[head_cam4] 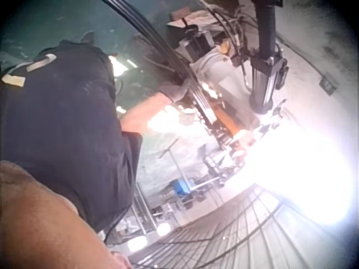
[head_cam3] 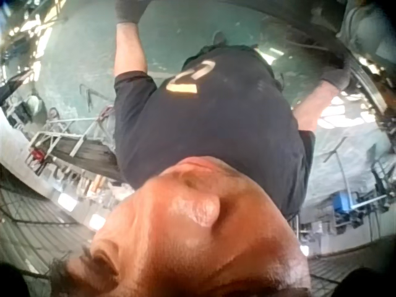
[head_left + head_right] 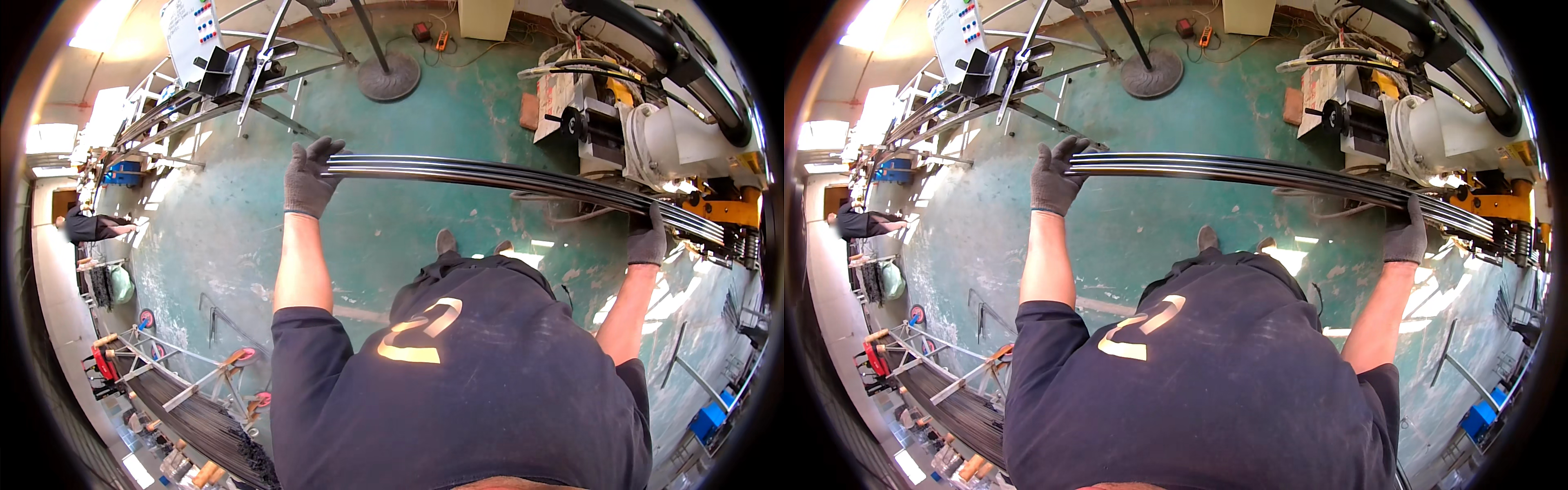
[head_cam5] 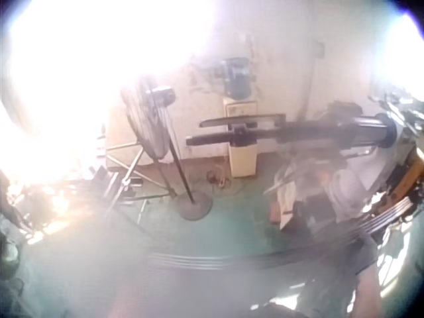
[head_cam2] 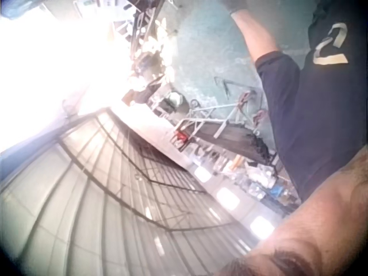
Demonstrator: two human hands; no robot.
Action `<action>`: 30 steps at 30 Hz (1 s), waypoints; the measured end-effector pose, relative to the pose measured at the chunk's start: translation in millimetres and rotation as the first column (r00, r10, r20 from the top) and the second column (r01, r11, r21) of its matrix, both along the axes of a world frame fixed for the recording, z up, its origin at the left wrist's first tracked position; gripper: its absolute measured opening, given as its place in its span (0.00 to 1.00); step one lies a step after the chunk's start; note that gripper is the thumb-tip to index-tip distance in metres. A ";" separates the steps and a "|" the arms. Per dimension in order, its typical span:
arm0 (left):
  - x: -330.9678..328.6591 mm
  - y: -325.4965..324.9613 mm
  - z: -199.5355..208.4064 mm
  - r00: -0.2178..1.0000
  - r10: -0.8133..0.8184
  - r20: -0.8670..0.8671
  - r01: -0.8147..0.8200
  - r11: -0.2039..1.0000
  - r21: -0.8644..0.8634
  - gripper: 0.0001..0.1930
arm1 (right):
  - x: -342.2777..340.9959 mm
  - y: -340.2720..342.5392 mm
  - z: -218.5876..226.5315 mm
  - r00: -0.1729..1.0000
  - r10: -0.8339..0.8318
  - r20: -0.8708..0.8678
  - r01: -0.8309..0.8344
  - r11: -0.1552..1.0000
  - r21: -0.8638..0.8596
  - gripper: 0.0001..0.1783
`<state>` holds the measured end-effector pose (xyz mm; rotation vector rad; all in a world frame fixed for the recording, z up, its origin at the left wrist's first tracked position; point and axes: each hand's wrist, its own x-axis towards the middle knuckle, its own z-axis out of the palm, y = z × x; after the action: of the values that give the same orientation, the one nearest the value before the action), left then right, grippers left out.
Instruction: The person repeatedly picks up bundles of long metal rods, places them into a bending machine, and operates the machine to bend them. After bending, the person removes the rods and stacks them on a nearby rack. The process is repeated multiple times throughout the clip.
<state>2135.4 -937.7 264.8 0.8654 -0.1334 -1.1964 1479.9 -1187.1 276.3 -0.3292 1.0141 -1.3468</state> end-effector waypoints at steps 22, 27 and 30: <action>-9.6 -23.9 -5.1 0.999 0.042 -0.030 -0.036 0.986 0.163 0.38 | -9.1 -15.7 -3.7 0.968 -0.185 -0.168 0.189 0.982 0.005 0.17; 7.2 -35.9 -22.6 0.990 0.117 0.082 -0.139 0.925 0.354 0.30 | -4.8 -13.2 -0.3 0.966 -0.173 -0.191 0.177 0.984 0.005 0.17; -15.5 -45.7 0.9 0.998 -0.057 -0.008 0.057 0.957 0.285 0.28 | -5.8 -10.9 2.2 0.974 -0.172 -0.145 0.172 0.985 -0.016 0.12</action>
<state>2119.9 -983.3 265.7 1.1200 0.0156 -1.2889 1474.1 -1198.0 278.5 -0.3532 1.1837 -1.4974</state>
